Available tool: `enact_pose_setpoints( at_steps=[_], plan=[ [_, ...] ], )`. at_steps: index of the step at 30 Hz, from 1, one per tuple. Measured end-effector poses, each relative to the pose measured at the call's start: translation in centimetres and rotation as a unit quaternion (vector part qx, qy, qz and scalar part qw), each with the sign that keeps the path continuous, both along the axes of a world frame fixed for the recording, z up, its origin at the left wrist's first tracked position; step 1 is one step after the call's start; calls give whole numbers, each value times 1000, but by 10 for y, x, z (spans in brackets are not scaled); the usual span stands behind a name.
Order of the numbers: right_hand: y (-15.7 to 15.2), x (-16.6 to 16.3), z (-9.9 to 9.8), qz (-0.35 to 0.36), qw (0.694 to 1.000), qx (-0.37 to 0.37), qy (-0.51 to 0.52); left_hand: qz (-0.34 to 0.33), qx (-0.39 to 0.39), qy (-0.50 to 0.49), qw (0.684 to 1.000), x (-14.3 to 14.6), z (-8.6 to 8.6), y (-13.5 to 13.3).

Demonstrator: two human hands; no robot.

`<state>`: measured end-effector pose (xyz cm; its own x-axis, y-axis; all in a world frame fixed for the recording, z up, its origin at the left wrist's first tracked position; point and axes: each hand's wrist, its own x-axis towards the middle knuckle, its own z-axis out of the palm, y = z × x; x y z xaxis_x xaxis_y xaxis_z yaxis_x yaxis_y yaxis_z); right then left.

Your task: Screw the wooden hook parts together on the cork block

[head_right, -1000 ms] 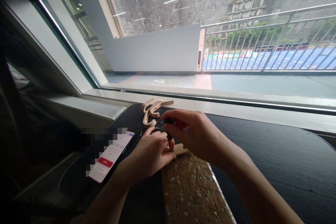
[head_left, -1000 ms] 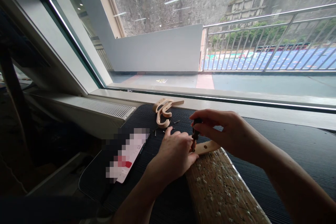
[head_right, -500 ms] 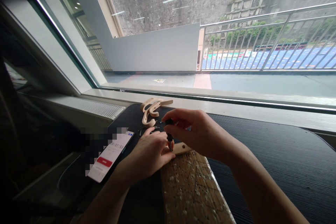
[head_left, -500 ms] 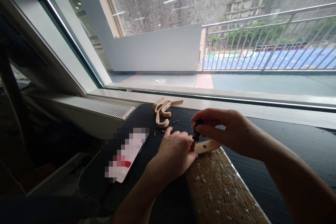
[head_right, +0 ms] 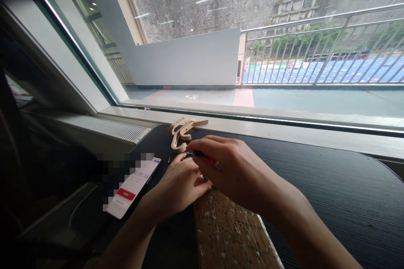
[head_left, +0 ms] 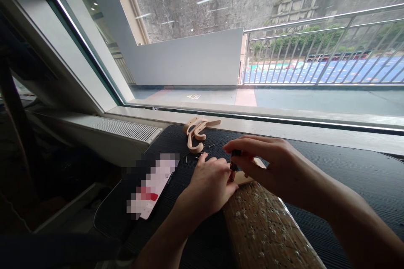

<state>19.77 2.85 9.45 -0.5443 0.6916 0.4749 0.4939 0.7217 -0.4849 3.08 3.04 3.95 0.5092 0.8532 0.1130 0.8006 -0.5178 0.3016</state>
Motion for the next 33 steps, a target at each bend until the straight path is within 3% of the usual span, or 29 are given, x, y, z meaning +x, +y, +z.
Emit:
enact_pose_setpoints(
  at_steps=[14, 21, 29, 33],
  plan=[
    [0, -1, -2, -19, 999, 41, -10, 2, -1, -7, 1000, 0, 0, 1],
    [-2, 3, 3, 0, 1000, 10, -27, -2, 6, -7, 1000, 0, -3, 2],
    [-2, 0, 1, -40, 999, 16, -19, 1, 5, 3, 1000, 0, -1, 2],
    [-3, 1, 1, -7, 1000, 11, -14, -1, 6, 1, 1000, 0, -1, 2]
  ],
)
